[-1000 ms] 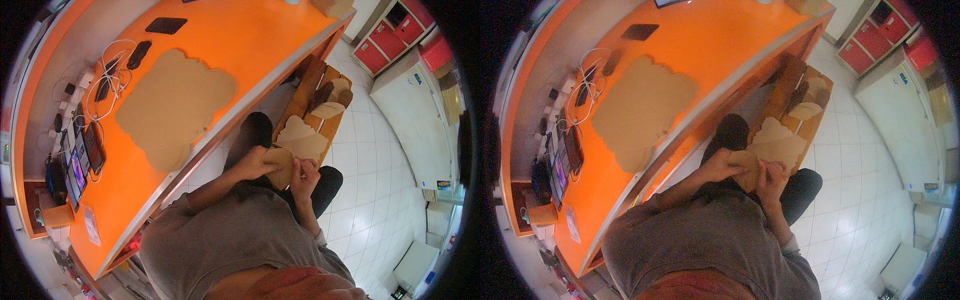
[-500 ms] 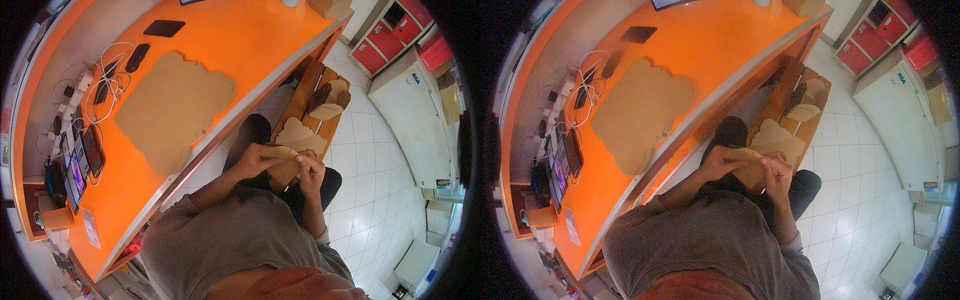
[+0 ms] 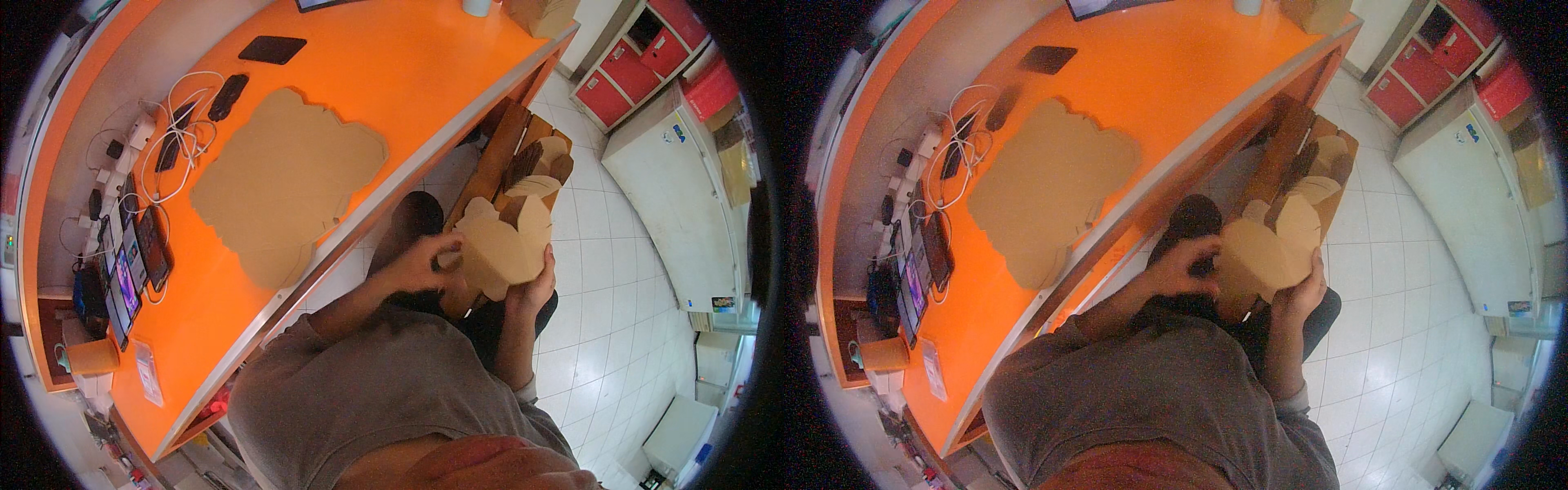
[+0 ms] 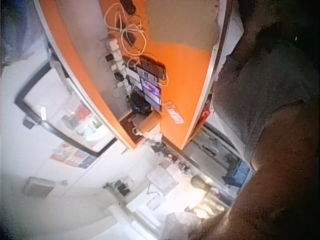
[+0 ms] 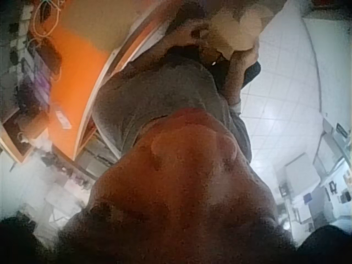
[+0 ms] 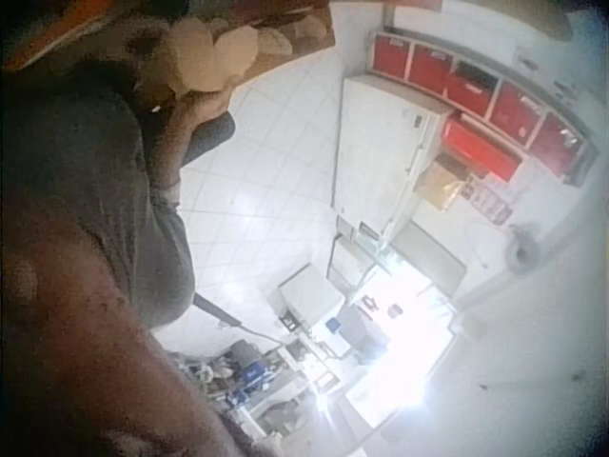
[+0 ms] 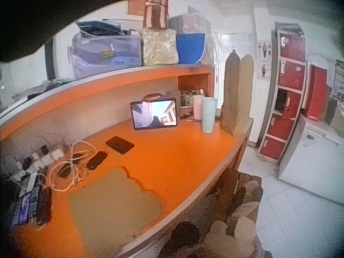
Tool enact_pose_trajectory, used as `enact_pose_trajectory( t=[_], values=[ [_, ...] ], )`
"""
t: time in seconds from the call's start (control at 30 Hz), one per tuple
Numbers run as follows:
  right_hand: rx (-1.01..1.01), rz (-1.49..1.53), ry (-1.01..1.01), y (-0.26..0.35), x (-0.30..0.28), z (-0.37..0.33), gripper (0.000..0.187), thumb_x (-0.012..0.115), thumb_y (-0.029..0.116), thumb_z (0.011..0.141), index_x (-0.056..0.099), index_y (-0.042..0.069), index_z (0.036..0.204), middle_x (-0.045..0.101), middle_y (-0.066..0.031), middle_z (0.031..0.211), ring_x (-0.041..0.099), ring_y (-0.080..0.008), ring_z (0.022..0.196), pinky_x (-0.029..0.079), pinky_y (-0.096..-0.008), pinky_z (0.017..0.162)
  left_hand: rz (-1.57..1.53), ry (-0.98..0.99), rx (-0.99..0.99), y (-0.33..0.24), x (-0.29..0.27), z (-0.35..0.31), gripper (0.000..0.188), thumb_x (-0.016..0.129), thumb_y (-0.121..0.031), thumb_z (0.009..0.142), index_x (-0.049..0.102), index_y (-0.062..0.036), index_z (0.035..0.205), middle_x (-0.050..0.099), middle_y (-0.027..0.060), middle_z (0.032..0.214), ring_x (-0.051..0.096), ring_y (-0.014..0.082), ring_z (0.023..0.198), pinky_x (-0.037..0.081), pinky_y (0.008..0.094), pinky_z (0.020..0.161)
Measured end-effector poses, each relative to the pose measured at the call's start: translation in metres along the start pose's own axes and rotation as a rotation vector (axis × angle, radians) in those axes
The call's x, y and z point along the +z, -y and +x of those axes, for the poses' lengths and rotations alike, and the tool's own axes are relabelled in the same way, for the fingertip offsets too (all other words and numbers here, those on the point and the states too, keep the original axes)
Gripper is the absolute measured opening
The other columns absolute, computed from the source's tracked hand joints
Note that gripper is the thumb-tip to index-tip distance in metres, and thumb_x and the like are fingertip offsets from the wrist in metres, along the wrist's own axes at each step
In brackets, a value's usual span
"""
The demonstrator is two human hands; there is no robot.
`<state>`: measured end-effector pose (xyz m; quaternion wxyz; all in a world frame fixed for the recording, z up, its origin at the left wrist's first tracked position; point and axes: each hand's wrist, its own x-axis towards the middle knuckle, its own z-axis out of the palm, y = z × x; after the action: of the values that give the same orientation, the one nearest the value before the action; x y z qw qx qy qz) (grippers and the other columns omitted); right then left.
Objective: The person sits on a wooden bench and folds flat cardboard pieces into small, open-top boxes by hand. They repeatedly pick up a flat piece, fold the sides up, and tuck the flaps into slots to form the box shape, stacking the finished boxes on their lap.
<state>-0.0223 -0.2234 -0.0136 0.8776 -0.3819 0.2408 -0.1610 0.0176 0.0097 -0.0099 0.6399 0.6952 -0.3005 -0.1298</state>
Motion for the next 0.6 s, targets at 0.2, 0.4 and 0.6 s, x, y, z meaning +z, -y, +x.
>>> enact_pose_trajectory(
  t=[0.2, 0.4, 0.6],
  values=[
    [-0.079, -0.022, 0.115, -0.006, -0.017, 0.008, 0.052, 0.055, 0.030, 0.096, 0.044, -0.001, 0.136, 0.054, -0.0182, 0.131, 0.055, -0.0293, 0.119, 0.046, -0.0424, 0.099, -0.052, -0.051, -0.068, 0.006, 0.044, -0.006, 0.065, 0.078, -0.020, 0.081, 0.044, -0.0008, 0.133, 0.058, 0.0157, 0.123, 0.056, 0.0247, 0.116, 0.044, 0.0374, 0.101],
    [-0.604, -0.680, 0.494, 0.006, 0.016, -0.015, 0.053, 0.073, 0.023, 0.084, 0.055, -0.002, 0.126, 0.048, -0.0170, 0.135, 0.040, -0.0306, 0.132, 0.042, -0.0406, 0.102, -0.165, -0.122, -0.137, -0.007, 0.026, 0.003, 0.060, 0.077, -0.021, 0.082, 0.048, 0.0002, 0.130, 0.060, 0.0139, 0.122, 0.057, 0.0227, 0.114, 0.045, 0.0377, 0.100],
    [-0.313, -0.327, 0.116, 0.001, 0.007, -0.002, 0.036, 0.061, 0.010, 0.094, 0.052, 0.001, 0.128, 0.055, -0.0156, 0.128, 0.059, -0.0250, 0.112, 0.045, -0.0358, 0.099, 0.058, 0.216, -0.131, -0.027, 0.015, 0.007, 0.047, 0.072, -0.023, 0.086, 0.056, 0.0000, 0.124, 0.065, 0.0124, 0.116, 0.061, 0.0205, 0.108, 0.047, 0.0357, 0.094]
  ],
)
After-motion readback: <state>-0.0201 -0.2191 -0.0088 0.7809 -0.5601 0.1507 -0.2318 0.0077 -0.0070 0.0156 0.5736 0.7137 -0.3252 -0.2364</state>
